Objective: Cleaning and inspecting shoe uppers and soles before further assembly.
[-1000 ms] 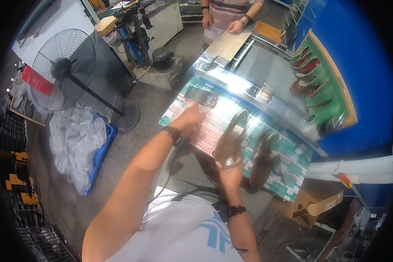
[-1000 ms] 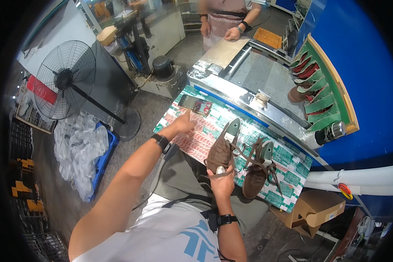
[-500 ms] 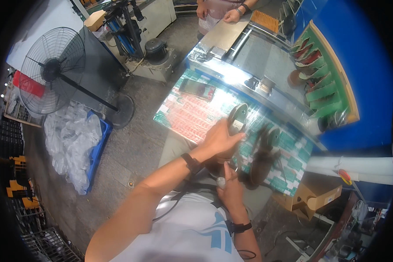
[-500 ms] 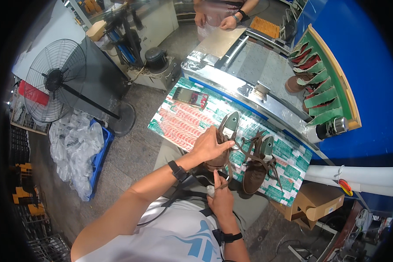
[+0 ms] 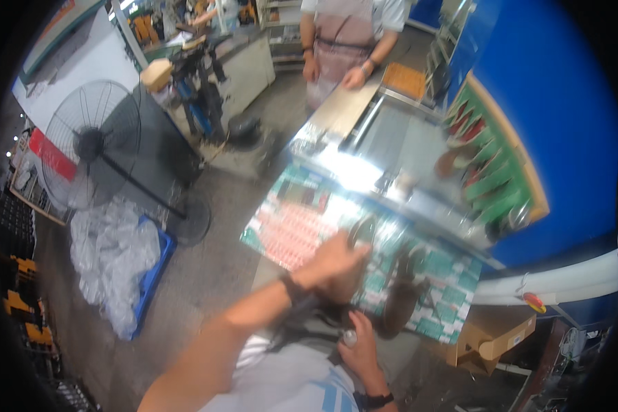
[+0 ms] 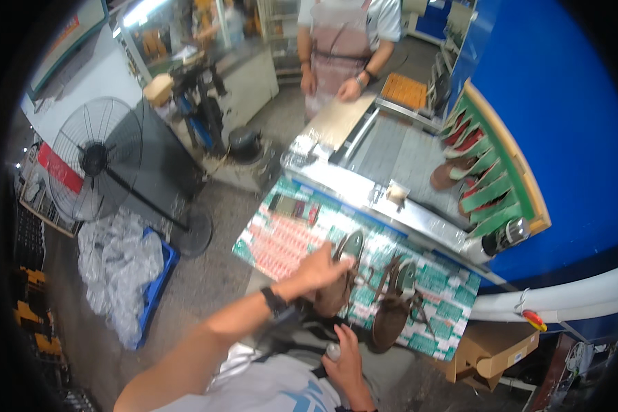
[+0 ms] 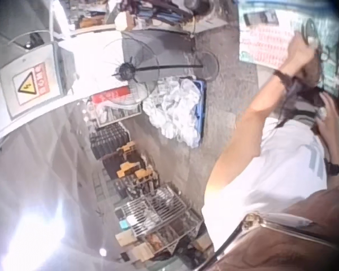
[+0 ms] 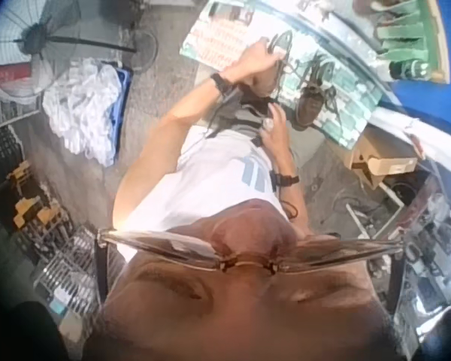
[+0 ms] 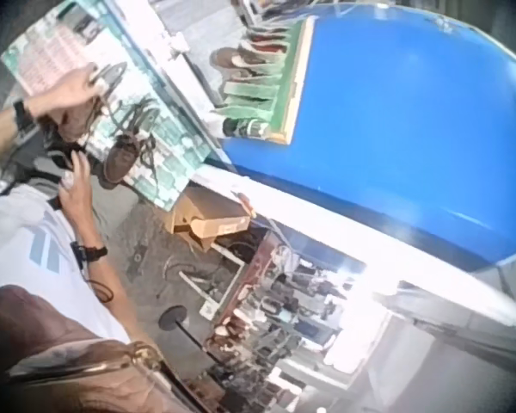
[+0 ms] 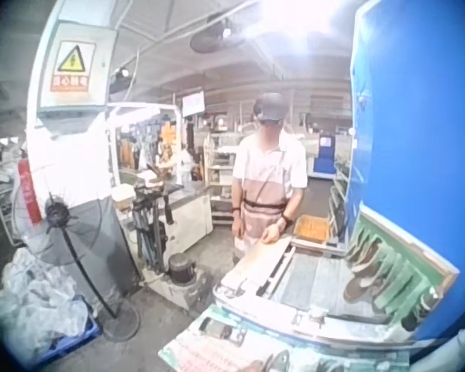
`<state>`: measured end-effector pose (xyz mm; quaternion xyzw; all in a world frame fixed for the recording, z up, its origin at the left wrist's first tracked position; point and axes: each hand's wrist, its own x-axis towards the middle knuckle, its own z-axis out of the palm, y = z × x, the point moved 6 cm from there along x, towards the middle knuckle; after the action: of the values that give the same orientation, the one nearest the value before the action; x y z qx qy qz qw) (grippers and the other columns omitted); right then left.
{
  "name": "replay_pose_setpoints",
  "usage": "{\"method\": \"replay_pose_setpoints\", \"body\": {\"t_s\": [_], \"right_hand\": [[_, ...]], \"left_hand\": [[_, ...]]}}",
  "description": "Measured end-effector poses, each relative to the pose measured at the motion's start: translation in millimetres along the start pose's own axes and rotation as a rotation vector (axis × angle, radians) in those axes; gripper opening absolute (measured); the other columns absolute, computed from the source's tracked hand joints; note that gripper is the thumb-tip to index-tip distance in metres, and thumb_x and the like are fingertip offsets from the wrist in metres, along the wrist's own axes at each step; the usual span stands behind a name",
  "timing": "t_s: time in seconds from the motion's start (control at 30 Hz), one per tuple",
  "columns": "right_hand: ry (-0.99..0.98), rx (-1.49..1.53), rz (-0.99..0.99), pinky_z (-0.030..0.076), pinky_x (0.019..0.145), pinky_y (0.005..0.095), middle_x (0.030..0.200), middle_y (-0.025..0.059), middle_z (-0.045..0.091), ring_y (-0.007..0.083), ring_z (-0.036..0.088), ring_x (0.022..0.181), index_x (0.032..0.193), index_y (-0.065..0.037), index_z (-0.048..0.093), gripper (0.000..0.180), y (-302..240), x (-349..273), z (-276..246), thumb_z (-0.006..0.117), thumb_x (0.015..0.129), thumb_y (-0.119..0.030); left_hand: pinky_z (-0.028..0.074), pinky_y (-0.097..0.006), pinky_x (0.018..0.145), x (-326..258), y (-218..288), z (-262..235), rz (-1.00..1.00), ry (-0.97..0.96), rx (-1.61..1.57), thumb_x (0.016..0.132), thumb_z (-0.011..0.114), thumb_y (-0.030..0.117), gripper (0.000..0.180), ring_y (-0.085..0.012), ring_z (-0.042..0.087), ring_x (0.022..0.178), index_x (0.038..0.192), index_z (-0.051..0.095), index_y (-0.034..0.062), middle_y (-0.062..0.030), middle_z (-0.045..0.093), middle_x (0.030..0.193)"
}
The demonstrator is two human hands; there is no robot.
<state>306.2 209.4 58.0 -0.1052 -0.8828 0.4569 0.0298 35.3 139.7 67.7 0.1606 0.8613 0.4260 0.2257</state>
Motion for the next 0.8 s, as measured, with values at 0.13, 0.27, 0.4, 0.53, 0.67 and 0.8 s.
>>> {"method": "replay_pose_setpoints", "body": {"t_s": [0.13, 0.27, 0.4, 0.53, 0.67, 0.8], "right_hand": [[0.035, 0.028, 0.018, 0.047, 0.121, 0.0505, 0.167, 0.0343, 0.044, 0.0516, 0.052, 0.149, 0.160, -0.004, 0.054, 0.082, 0.6, 9.1, -20.0, 0.081, 0.083, -0.012], [0.044, 0.138, 0.222, 0.058, 0.105, 0.0464, 0.136, 0.0316, 0.072, 0.0426, 0.074, 0.124, 0.164, -0.009, 0.053, 0.080, 7.0, 20.4, -31.1, 0.083, 0.091, -0.020], [0.197, 0.437, 0.050, 0.057, 0.087, 0.0304, 0.113, 0.0064, 0.076, 0.0140, 0.069, 0.094, 0.155, -0.005, 0.061, 0.054, 20.2, 52.6, -25.9, 0.073, 0.103, -0.008], [0.033, 0.886, 0.229, 0.048, 0.076, 0.0224, 0.102, -0.0009, 0.066, 0.0049, 0.057, 0.086, 0.171, 0.002, 0.035, 0.078, -0.2, 71.7, -35.0, 0.073, 0.106, -0.016], [0.006, 0.728, 0.273, 0.054, 0.083, 0.0300, 0.107, 0.0048, 0.069, 0.0138, 0.065, 0.093, 0.169, 0.004, 0.039, 0.084, 13.7, 83.8, -30.7, 0.076, 0.103, -0.032], [-0.026, 0.195, 0.161, 0.058, 0.094, 0.0397, 0.115, 0.0170, 0.075, 0.0318, 0.075, 0.108, 0.166, 0.006, 0.043, 0.091, -23.2, 117.8, -31.4, 0.081, 0.095, -0.036]], "left_hand": [[0.057, -0.056, 0.096, -20.8, -1.4, 29.5, 0.059, 0.172, 0.225, 0.092, 0.083, 0.060, 0.081, -0.0498, 0.071, 0.115, 0.129, 0.055, -0.0066, -0.0344, 0.070, 0.120], [0.057, -0.055, 0.098, -22.4, -5.8, 34.5, 0.158, 0.075, 0.215, 0.090, 0.087, 0.042, 0.066, -0.0500, 0.069, 0.117, 0.129, 0.060, -0.0037, -0.0311, 0.070, 0.123], [0.058, -0.059, 0.089, -22.5, 7.0, 10.2, 0.223, 0.147, 0.161, 0.095, 0.077, 0.026, 0.046, -0.0542, 0.071, 0.108, 0.131, 0.061, 0.0014, -0.0301, 0.074, 0.113], [0.061, -0.048, 0.079, 8.3, -47.6, 2.7, 0.176, 0.156, 0.065, 0.102, 0.071, 0.014, 0.042, -0.0359, 0.078, 0.088, 0.142, 0.063, 0.0045, -0.0199, 0.077, 0.100], [0.062, -0.036, 0.074, 27.2, -65.5, -1.0, -0.255, -0.200, -0.844, 0.108, 0.064, 0.015, 0.035, -0.0167, 0.072, 0.077, 0.141, 0.065, 0.0052, -0.0052, 0.072, 0.090], [0.063, -0.031, 0.065, 50.7, -70.7, -6.5, -0.013, -0.203, -0.307, 0.112, 0.062, 0.021, 0.029, -0.0116, 0.065, 0.071, 0.132, 0.071, 0.0024, -0.0017, 0.068, 0.088]]}}
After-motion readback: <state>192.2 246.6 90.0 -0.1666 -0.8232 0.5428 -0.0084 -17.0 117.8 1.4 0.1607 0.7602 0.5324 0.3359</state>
